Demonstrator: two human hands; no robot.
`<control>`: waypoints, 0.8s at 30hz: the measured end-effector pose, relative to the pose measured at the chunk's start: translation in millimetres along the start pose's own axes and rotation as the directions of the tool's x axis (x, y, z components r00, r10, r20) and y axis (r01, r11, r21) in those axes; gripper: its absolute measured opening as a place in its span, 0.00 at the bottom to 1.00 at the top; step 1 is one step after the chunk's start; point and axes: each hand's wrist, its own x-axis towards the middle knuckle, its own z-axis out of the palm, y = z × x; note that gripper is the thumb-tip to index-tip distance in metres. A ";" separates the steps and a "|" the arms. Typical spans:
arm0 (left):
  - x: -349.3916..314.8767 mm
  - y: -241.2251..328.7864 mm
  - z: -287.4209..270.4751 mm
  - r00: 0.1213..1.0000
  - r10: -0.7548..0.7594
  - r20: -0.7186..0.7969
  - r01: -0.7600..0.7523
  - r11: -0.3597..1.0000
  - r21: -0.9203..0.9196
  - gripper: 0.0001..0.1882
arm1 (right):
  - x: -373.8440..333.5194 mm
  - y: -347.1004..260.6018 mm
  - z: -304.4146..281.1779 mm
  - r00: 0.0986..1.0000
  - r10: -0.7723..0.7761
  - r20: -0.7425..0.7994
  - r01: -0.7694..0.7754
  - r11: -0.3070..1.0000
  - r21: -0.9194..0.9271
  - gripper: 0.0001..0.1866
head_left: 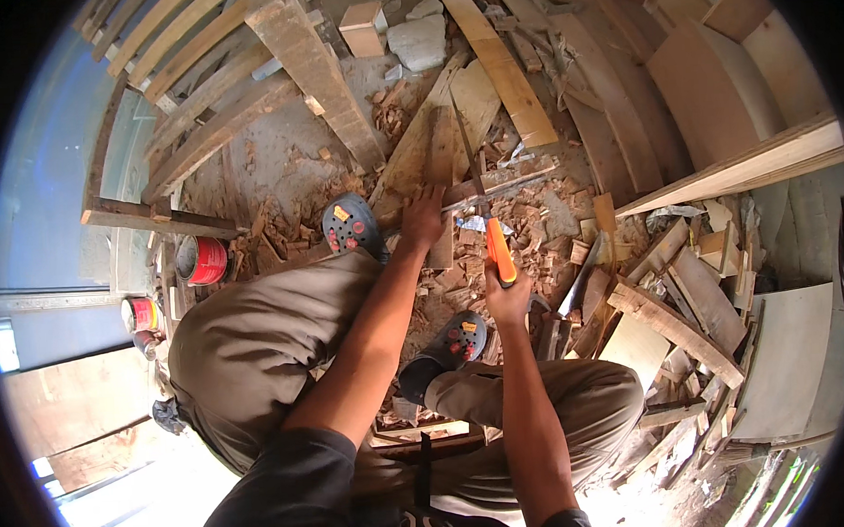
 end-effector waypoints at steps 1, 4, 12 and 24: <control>0.4 -7.5 0.7 0.999 0.007 -0.038 -0.007 1.000 -0.004 0.35 | 0.2 -8.2 0.0 1.000 0.017 0.014 -0.016 1.000 -0.013 0.06; 15.2 -5.4 -2.3 0.999 0.030 0.032 -0.029 1.000 -0.011 0.37 | -1.3 -4.0 -5.0 0.998 -0.044 -0.040 0.044 0.999 -0.002 0.08; 44.0 4.2 -7.6 0.978 0.138 0.158 -0.136 0.990 -0.025 0.35 | -3.5 -12.3 -12.6 0.998 -0.052 -0.044 0.055 0.996 0.069 0.07; 50.4 20.0 2.7 0.982 -0.148 -0.118 0.097 0.930 -0.354 0.25 | 15.1 -0.3 -24.7 0.999 -0.048 0.024 0.051 0.990 -0.134 0.05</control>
